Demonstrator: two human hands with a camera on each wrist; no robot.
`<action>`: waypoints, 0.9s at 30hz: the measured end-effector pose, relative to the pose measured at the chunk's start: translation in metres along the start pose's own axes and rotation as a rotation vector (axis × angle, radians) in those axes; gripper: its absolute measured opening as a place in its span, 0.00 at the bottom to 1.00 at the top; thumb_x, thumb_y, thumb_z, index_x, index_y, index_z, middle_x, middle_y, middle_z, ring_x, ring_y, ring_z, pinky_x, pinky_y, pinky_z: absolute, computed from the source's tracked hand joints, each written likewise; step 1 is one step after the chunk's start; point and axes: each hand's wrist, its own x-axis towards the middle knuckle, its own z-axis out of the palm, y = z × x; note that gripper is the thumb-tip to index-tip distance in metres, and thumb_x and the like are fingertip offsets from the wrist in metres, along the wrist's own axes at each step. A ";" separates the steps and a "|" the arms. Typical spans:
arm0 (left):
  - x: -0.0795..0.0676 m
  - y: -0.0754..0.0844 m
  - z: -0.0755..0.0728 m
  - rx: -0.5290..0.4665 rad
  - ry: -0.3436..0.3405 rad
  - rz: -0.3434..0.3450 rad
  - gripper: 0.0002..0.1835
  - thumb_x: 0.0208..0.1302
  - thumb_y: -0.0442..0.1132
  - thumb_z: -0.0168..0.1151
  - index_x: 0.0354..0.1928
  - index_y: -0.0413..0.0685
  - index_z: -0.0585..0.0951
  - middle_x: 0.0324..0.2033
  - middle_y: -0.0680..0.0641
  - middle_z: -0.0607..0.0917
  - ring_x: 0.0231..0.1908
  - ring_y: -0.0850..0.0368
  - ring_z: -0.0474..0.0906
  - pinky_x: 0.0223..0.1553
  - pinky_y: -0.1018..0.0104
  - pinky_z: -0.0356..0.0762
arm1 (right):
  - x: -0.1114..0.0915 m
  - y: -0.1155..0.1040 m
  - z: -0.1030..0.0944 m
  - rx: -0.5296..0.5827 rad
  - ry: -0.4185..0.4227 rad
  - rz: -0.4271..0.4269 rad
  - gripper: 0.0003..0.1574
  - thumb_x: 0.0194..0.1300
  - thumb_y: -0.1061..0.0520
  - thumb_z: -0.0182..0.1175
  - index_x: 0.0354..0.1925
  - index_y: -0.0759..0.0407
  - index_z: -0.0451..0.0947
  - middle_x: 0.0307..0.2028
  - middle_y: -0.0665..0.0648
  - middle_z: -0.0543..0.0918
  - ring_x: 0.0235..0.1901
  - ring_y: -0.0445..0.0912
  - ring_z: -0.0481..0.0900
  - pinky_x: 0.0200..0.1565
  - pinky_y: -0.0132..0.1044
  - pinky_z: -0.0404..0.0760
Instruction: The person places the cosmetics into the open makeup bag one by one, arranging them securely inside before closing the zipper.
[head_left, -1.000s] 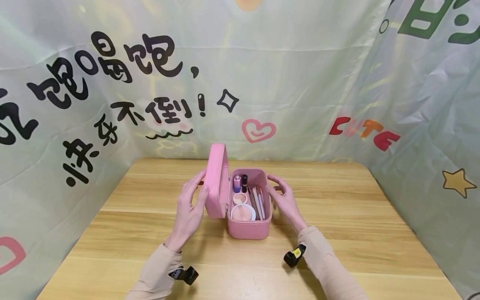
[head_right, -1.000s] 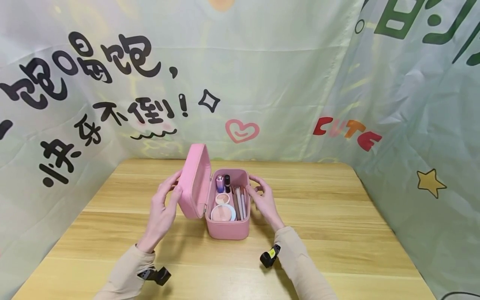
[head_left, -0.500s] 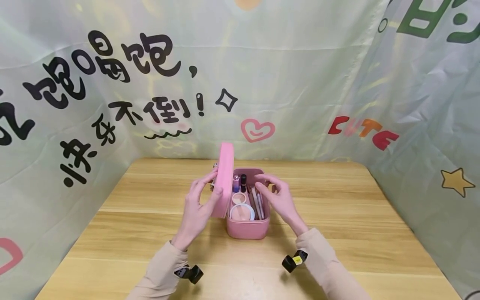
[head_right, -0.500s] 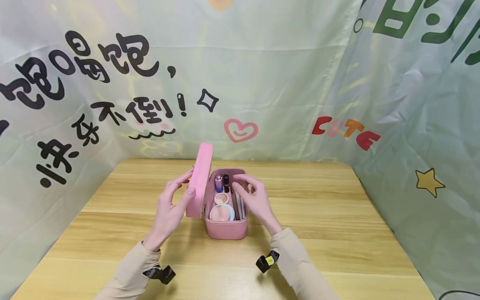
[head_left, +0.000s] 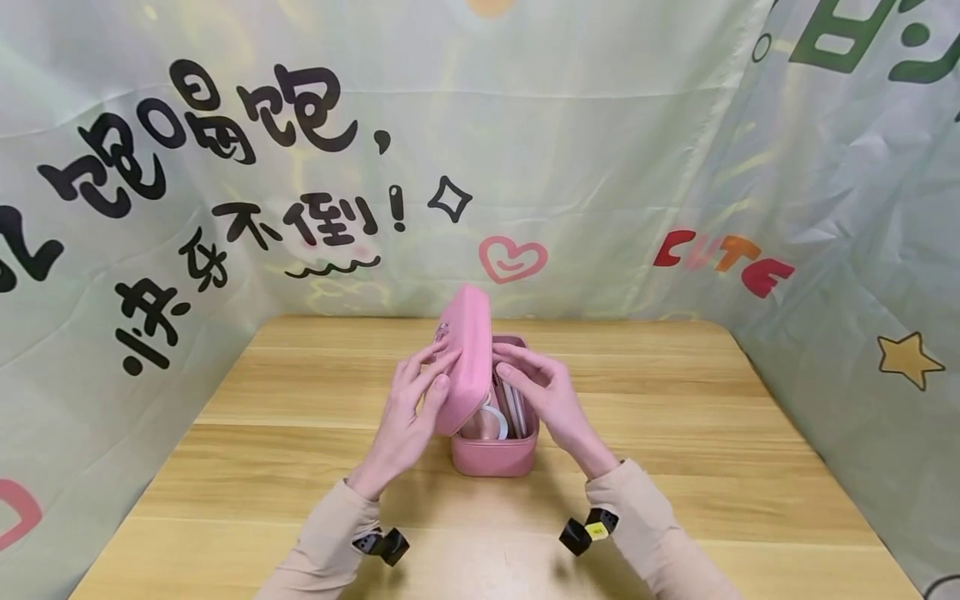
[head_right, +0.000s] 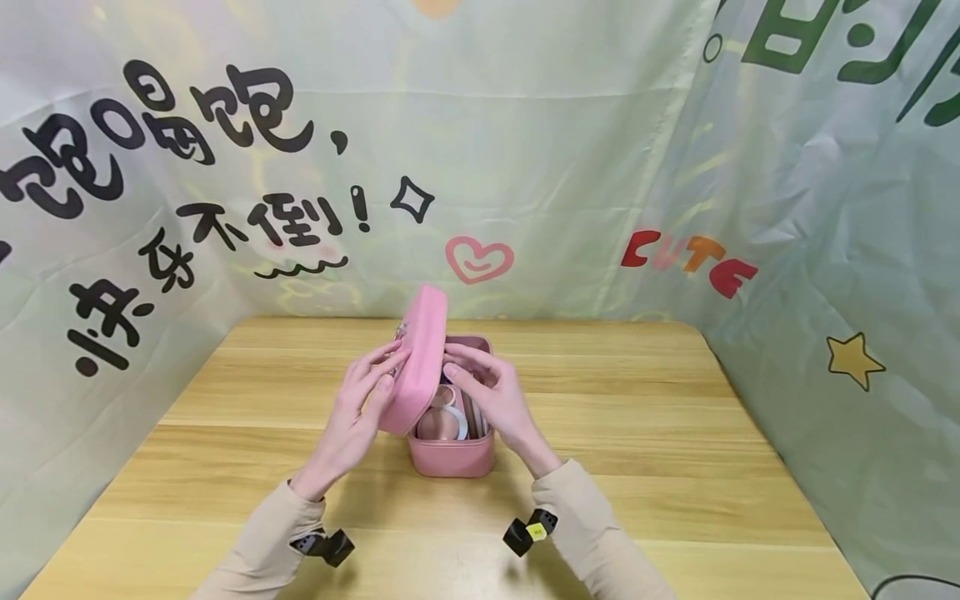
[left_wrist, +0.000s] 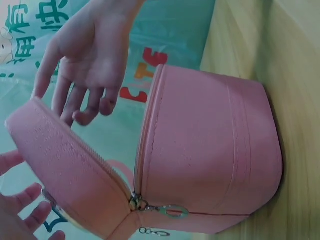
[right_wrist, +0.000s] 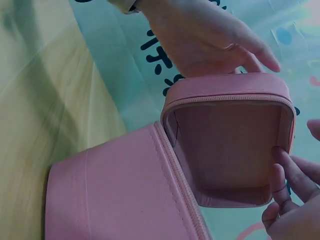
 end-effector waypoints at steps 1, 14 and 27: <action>0.000 -0.001 -0.001 0.005 -0.015 -0.010 0.21 0.76 0.38 0.50 0.68 0.54 0.76 0.70 0.43 0.72 0.65 0.48 0.65 0.64 0.47 0.64 | 0.000 0.000 -0.001 0.024 0.020 0.016 0.26 0.70 0.65 0.59 0.63 0.75 0.73 0.49 0.51 0.90 0.50 0.34 0.85 0.56 0.30 0.82; 0.000 -0.009 -0.006 0.080 -0.214 -0.437 0.44 0.73 0.63 0.51 0.81 0.54 0.47 0.78 0.40 0.56 0.78 0.37 0.50 0.74 0.30 0.50 | 0.002 -0.005 -0.007 0.366 -0.129 0.167 0.34 0.72 0.62 0.55 0.71 0.70 0.61 0.41 0.46 0.86 0.36 0.36 0.78 0.38 0.25 0.73; -0.009 -0.015 -0.001 0.123 -0.264 -0.511 0.44 0.68 0.67 0.55 0.78 0.52 0.60 0.70 0.43 0.72 0.73 0.41 0.64 0.72 0.34 0.58 | -0.003 -0.003 -0.024 -0.019 -0.068 0.206 0.40 0.69 0.60 0.58 0.75 0.64 0.58 0.41 0.42 0.86 0.45 0.34 0.83 0.53 0.28 0.78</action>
